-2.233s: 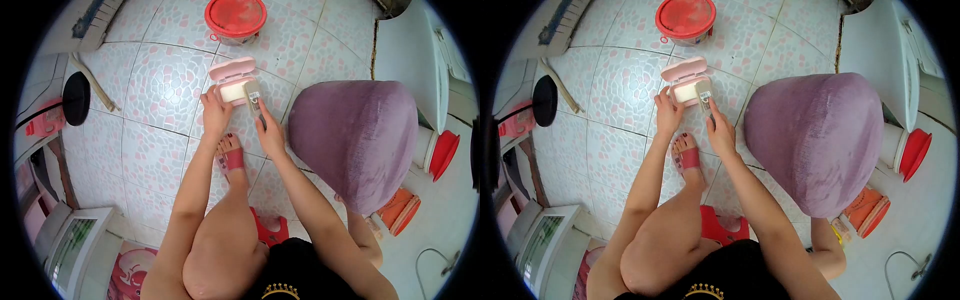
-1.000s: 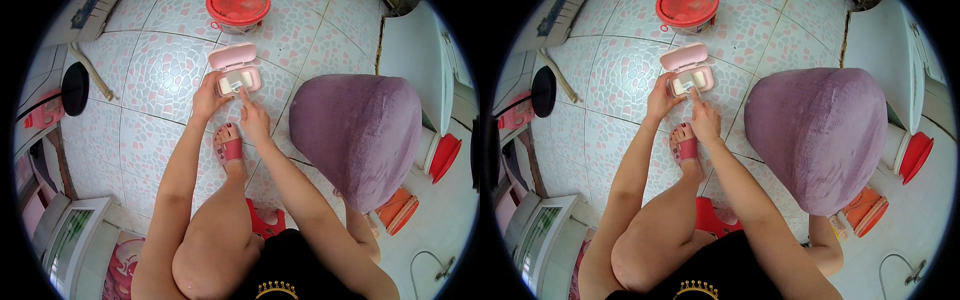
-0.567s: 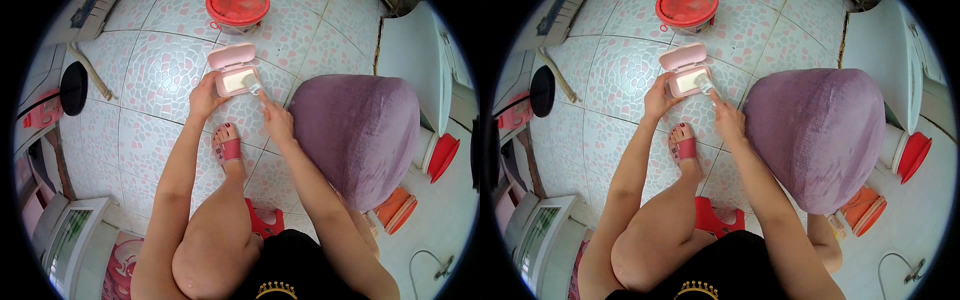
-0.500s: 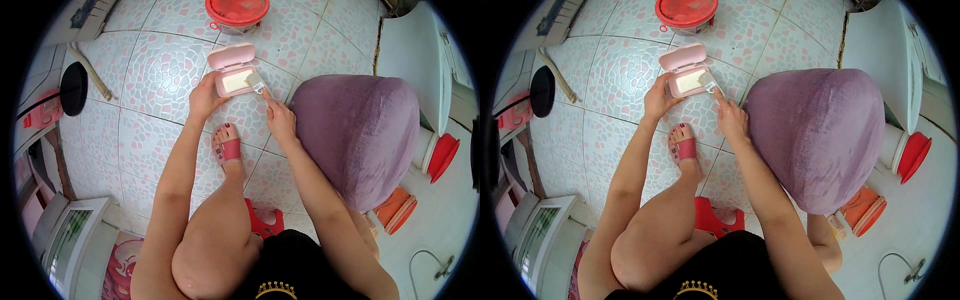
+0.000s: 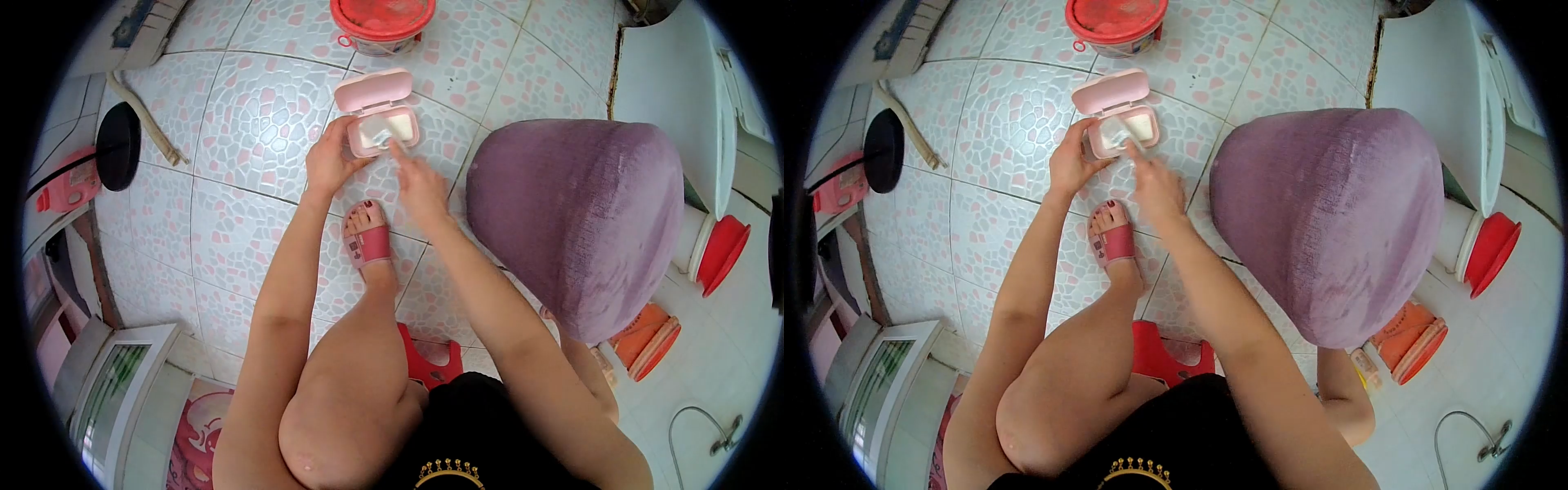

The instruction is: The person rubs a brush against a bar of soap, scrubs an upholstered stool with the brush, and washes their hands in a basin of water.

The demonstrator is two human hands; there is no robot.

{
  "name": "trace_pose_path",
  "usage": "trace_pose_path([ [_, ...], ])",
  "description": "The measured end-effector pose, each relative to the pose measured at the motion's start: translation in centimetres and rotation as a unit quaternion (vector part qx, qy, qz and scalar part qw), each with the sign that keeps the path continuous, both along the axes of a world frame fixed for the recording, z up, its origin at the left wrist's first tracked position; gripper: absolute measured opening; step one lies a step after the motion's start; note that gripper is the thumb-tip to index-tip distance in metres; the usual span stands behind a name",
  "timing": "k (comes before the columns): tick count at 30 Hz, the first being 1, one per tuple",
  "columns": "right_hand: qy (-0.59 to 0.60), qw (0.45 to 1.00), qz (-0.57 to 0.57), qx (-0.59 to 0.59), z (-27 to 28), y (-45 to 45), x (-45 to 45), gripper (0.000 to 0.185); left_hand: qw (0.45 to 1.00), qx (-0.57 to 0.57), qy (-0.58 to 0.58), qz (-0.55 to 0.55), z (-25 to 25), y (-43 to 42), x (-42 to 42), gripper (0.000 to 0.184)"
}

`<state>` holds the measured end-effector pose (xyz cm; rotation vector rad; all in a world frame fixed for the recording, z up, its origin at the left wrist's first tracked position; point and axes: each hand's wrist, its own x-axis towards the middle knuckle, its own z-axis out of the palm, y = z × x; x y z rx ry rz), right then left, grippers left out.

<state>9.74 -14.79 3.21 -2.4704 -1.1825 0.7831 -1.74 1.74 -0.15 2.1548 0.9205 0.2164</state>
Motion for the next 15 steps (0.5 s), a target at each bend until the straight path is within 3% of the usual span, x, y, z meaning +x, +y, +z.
trace_pose_path([
  [5, -0.032, 0.998, -0.038, -0.05, 0.9, -2.1, 2.4, 0.067, 1.0, 0.01, 0.017, 0.007, 0.1, 0.0, 0.2, 0.076],
  [11, 0.01, 0.995, -0.073, -0.06, 1.6, -1.1, -0.9, 0.068, 1.0, 0.007, -0.003, 0.007, 0.1, -0.2, 0.4, 0.074],
  [15, 0.05, 0.993, -0.106, -0.013, 0.9, -0.5, -2.8, 0.067, 1.0, -0.019, -0.008, 0.023, -0.3, -0.4, 0.4, 0.072],
])
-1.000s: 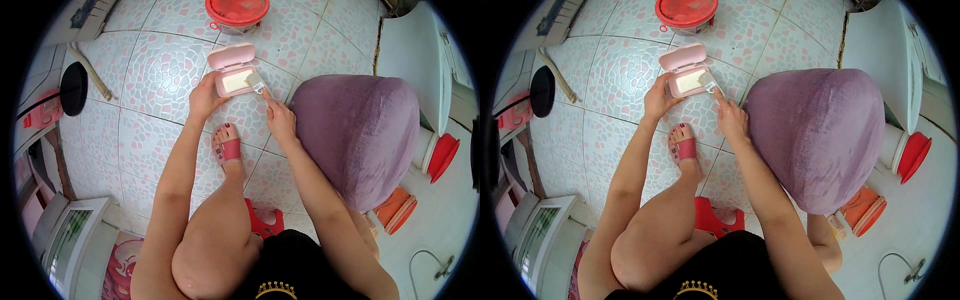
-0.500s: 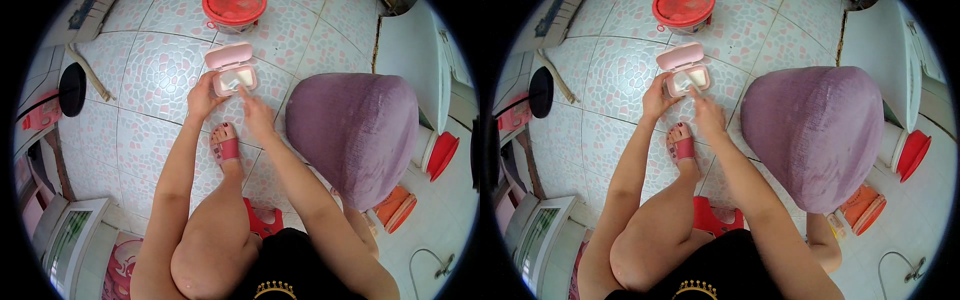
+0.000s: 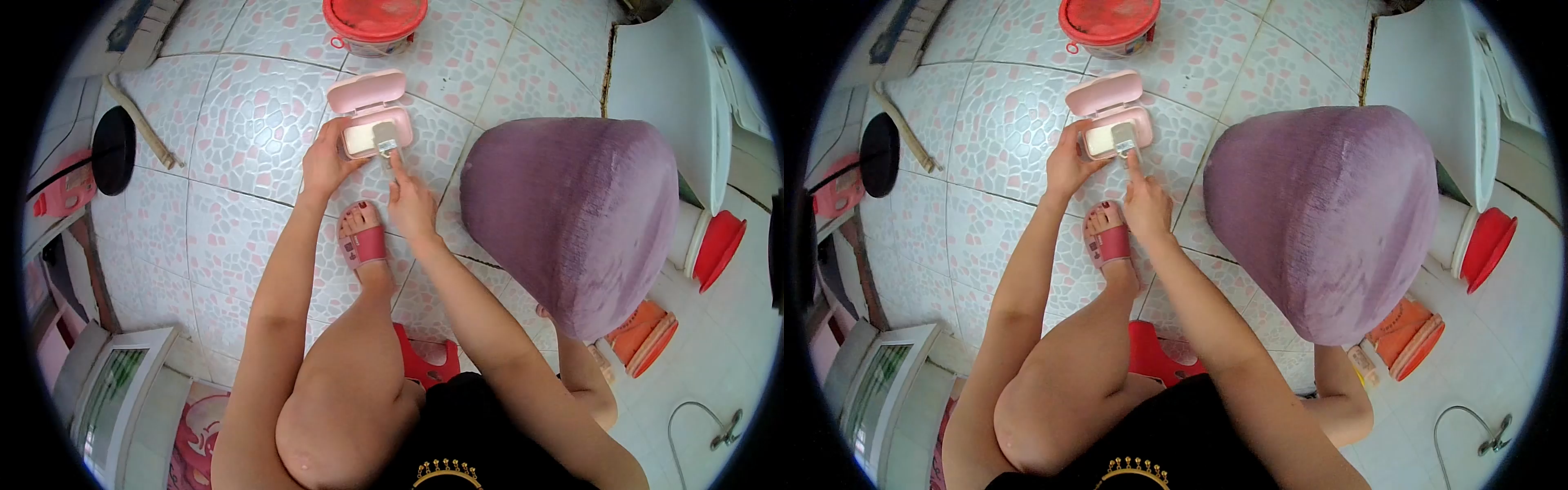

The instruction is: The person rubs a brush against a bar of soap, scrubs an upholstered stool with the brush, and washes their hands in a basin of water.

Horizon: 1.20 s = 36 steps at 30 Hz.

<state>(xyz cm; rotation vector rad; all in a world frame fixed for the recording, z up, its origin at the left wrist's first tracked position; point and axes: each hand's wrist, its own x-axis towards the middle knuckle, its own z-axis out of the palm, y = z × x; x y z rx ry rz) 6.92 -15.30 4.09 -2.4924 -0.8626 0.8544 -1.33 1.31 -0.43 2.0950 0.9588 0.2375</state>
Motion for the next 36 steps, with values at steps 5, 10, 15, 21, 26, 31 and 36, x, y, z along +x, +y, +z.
trace_pose_path([
  [5, 0.051, 0.996, 0.061, -0.032, 1.1, 2.7, -1.3, 0.068, 0.998, -0.051, -0.031, 0.012, -0.3, 0.0, -0.1, 0.074],
  [10, -0.019, 0.991, 0.119, -0.059, 1.1, 2.5, 0.3, 0.067, 0.998, -0.042, -0.045, -0.005, -0.4, 0.1, -0.4, 0.078],
  [15, -0.071, 0.986, 0.118, -0.089, 1.6, 2.6, 2.4, 0.069, 0.999, -0.023, -0.026, -0.002, -0.5, 0.1, -0.5, 0.077],
  [21, -0.082, 0.987, 0.105, -0.091, 1.6, 1.0, 4.6, 0.069, 1.0, -0.02, -0.009, 0.003, -0.7, 0.0, -0.3, 0.079],
  [26, -0.076, 0.985, 0.099, -0.116, 2.1, 0.8, 4.5, 0.067, 1.0, -0.008, 0.008, -0.003, -0.4, 0.1, -0.3, 0.075],
  [31, -0.082, 0.975, 0.094, -0.186, 4.1, 1.9, 4.9, 0.061, 1.0, -0.004, 0.003, -0.01, -0.5, 0.1, -0.4, 0.074],
  [36, -0.091, 0.969, 0.103, -0.205, 5.9, 2.0, 5.7, 0.062, 1.0, 0.01, 0.01, -0.01, -0.1, 0.0, -0.3, 0.077],
])
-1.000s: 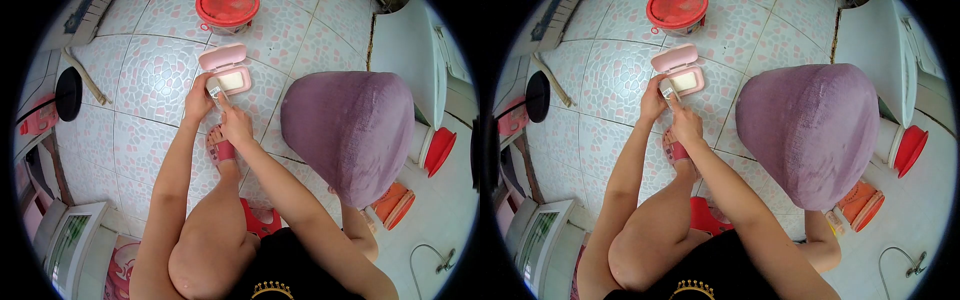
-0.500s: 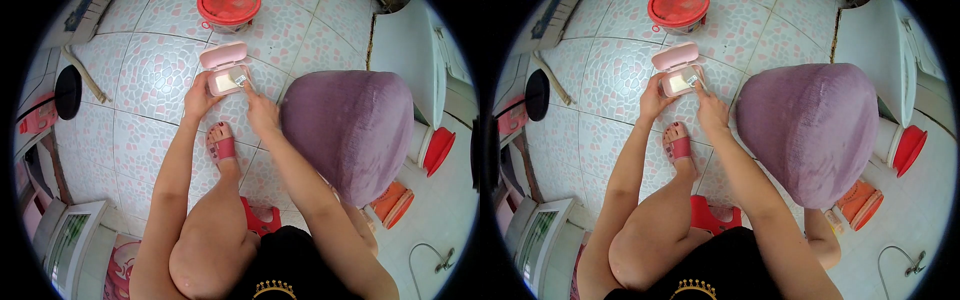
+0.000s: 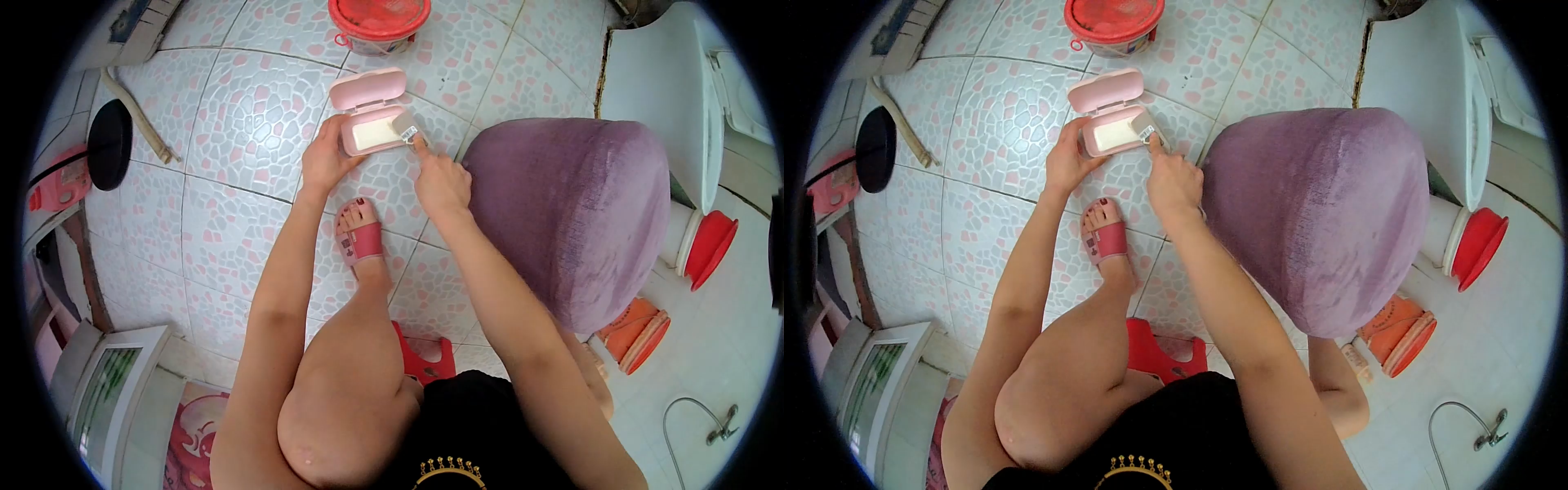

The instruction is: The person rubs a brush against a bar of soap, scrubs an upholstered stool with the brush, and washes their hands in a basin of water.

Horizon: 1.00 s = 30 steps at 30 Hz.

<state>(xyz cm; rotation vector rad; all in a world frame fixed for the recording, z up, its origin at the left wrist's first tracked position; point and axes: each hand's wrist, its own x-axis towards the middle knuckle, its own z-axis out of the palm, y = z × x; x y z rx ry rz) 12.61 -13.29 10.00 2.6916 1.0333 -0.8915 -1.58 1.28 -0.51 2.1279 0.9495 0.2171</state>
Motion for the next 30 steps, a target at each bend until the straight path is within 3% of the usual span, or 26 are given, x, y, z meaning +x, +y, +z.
trace_pose_path([
  [2, -0.01, 1.0, 0.006, 0.011, 0.7, -0.2, -0.1, 0.06, 0.998, 0.055, -0.025, -0.01, -1.0, -0.2, -0.1, 0.08],
  [5, -0.015, 1.0, -0.022, 0.01, 2.5, -0.6, -0.1, 0.061, 0.985, 0.16, 0.052, 0.021, 0.5, -2.1, 0.8, 0.082],
  [12, -0.004, 0.991, -0.105, 0.08, 3.9, -2.7, 0.9, 0.061, 0.974, 0.211, 0.004, -0.08, -0.5, -5.2, 5.2, 0.083],
  [15, 0.003, 0.989, -0.113, 0.093, 3.8, -3.4, 0.6, 0.059, 0.978, 0.204, 0.006, -0.044, -1.7, -6.1, 7.2, 0.081],
  [21, 0.0, 0.986, -0.104, 0.128, 3.4, -4.6, -0.2, 0.059, 0.958, 0.273, 0.064, -0.059, -2.8, -6.9, 9.0, 0.064],
  [27, 0.007, 0.985, -0.099, 0.142, 4.0, -5.6, -0.6, 0.061, 0.942, 0.318, 0.032, -0.106, -4.6, -6.5, 7.6, 0.039],
  [30, 0.027, 0.982, -0.141, 0.123, 5.0, -5.4, -1.0, 0.058, 0.941, 0.316, 0.022, -0.115, -4.3, -6.6, 6.6, 0.035],
])
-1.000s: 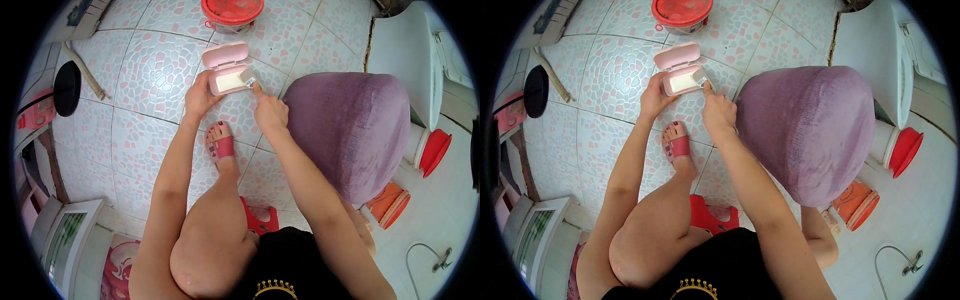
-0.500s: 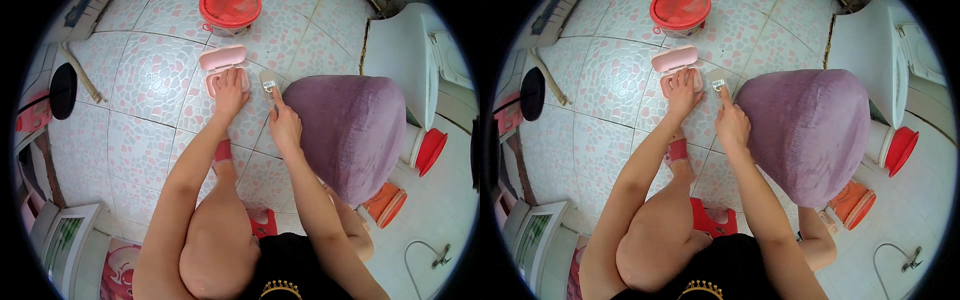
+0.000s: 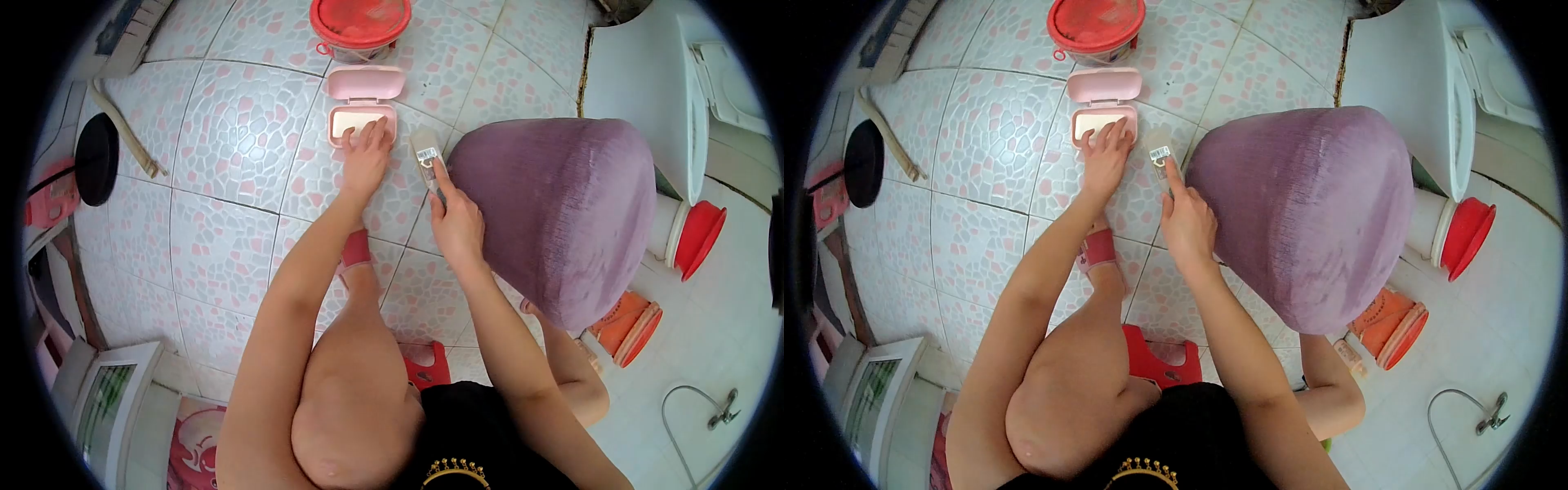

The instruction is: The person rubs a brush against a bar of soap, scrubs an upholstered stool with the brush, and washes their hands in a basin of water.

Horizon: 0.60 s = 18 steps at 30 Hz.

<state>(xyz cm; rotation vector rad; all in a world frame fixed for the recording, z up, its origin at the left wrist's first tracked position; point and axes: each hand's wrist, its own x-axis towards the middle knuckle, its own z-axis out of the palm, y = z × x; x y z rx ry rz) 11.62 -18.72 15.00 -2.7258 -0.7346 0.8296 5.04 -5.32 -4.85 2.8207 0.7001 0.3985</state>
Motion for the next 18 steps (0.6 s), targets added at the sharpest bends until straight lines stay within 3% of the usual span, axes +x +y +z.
trace_pose_path([
  [3, 0.004, 1.0, 0.006, -0.001, -0.2, -0.3, -0.1, 0.059, 0.997, -0.048, -0.056, 0.011, 0.4, 0.3, -0.7, 0.034],
  [9, 0.025, 0.995, -0.029, 0.095, -0.5, -1.0, -0.1, 0.059, 0.969, -0.198, -0.114, 0.09, 2.9, 1.4, -1.6, 0.054],
  [12, 0.088, 0.98, -0.1, 0.149, -1.0, -1.2, -0.1, 0.057, 0.974, -0.181, -0.135, 0.0, 2.7, 4.2, -2.0, 0.066],
  [18, 0.195, 0.952, -0.18, 0.154, -2.6, -1.8, -0.2, 0.056, 0.992, -0.069, -0.016, -0.103, 2.6, 6.9, -1.4, 0.083],
])
